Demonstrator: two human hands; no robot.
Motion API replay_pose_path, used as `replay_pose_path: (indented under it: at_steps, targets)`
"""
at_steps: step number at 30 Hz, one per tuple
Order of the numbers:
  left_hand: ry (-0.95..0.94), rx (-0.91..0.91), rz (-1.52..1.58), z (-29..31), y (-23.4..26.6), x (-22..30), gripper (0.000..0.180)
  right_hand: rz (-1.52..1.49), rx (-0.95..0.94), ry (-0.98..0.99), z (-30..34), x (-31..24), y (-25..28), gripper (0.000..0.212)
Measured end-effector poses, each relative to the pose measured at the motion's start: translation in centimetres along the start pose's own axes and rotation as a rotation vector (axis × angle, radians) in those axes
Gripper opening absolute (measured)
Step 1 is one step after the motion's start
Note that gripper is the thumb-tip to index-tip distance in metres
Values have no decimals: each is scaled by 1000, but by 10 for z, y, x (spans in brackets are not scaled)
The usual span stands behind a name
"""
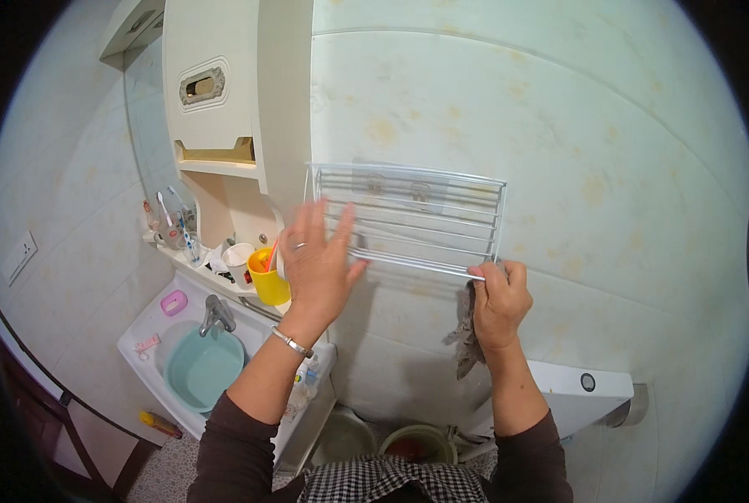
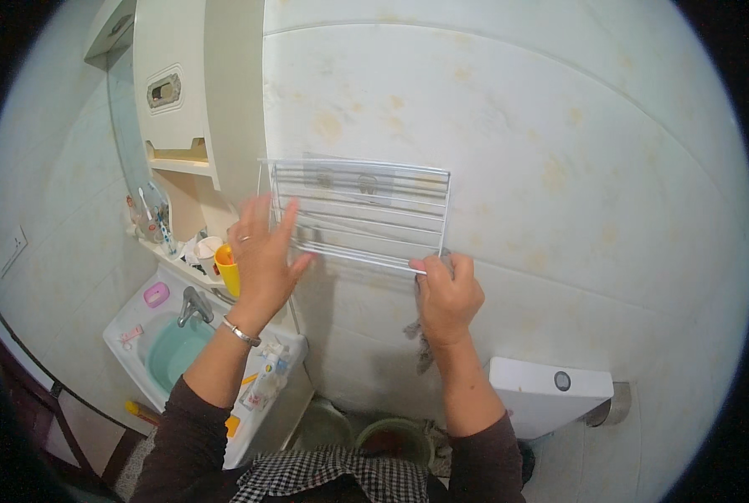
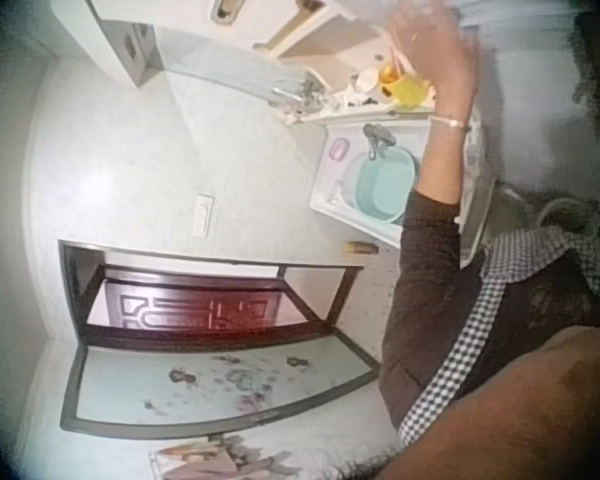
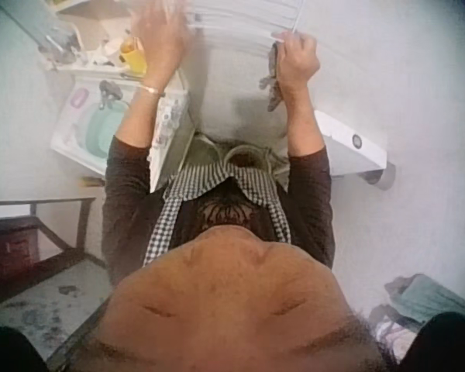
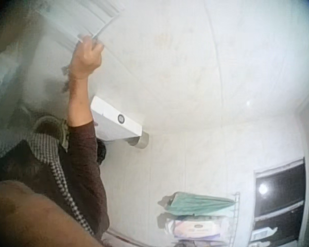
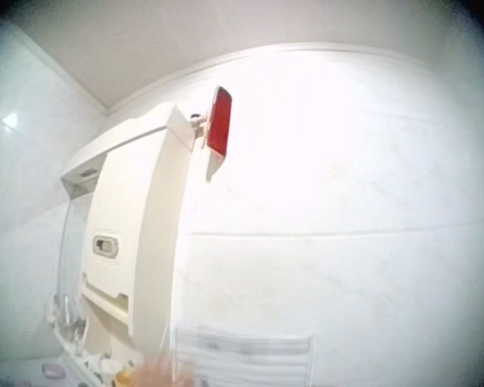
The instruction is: The person wipes a white wire rack with a cloth, then cleans the wall area above a sink. They position the rack against the wall and press it into place, adjusting it repeatedly to secure it. Finally, they pick up a pink plastic item from the sink area.
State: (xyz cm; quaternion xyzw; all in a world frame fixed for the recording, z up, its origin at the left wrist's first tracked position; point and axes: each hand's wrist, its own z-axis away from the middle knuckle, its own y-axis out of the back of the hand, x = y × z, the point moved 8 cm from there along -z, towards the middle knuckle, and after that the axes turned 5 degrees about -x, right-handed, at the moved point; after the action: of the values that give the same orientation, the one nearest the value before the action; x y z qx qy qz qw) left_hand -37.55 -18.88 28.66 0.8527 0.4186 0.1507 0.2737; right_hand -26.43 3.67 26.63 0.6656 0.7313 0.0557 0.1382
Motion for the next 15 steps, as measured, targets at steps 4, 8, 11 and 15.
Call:
replay_pose_path:
  at_steps: [4, 8, 11, 15]
  targets:
    - [-373, -167, 408, -12, 2, 31, 66, -31, -10, 132, 3, 0, 0, 21]
    - [-347, 16, 513, -32, 16, 35, 49, -98, -6, 269, 18, 12, 5, 23]
    - [-341, -3, 339, -51, 0, 38, 49, -94, -45, 271, 35, 16, 1, 24]
    - [-399, -94, 96, -69, -30, 38, 57, -93, -102, 207, 45, 23, 3, 23]
